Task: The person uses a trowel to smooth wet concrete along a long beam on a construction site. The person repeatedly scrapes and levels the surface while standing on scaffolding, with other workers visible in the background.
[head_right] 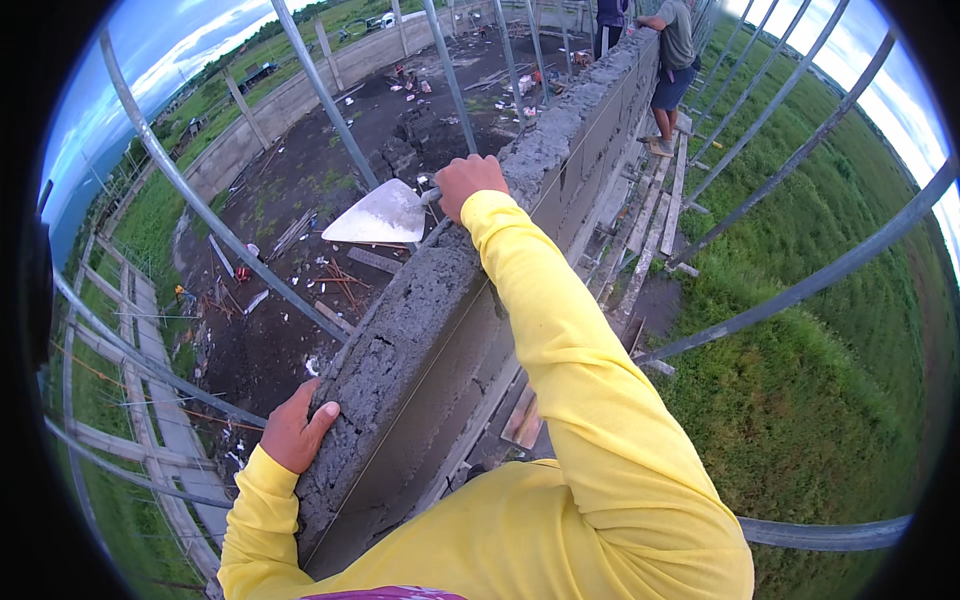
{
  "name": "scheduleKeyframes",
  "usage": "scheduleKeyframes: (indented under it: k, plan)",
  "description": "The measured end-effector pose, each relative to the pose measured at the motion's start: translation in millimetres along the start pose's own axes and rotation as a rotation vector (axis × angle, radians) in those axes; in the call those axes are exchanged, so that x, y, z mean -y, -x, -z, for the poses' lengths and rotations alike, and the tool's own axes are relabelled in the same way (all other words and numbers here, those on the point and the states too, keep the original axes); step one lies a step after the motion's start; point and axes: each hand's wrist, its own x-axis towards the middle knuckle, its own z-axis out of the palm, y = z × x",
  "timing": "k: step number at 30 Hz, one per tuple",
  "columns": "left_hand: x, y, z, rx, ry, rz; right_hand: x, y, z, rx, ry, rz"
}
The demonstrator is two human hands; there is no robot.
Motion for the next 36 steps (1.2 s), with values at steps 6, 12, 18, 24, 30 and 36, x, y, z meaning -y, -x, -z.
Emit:
scheduleKeyframes:
  k: [6,12,18,24,30,36]
  plan:
    - [1.6,0.1,-2.0,-0.041,0.009,-0.029,-0.6,-2.3,-1.2,0.007,0.005,-0.002]
    - [2.7,-1.4,-1.5,-0.015,0.022,-0.006,-0.1,1.4,3.5,0.019,-0.006,-0.004]
    - [3.5,-0.6,-2.2,-0.037,0.002,-0.051,1.1,0.5,6.4,0.043,-0.017,-0.007]
    - [2.1,-0.7,-0.5,0.001,0.076,0.008,1.1,1.4,4.4,0.015,-0.017,-0.004]
    - [0.6,-2.2,0.2,-0.002,0.041,0.007,1.4,3.0,7.5,0.023,-0.010,-0.007]
    - [1.4,-1.3,1.2,0.006,0.085,0.010,2.2,1.6,6.9,0.019,0.004,0.004]
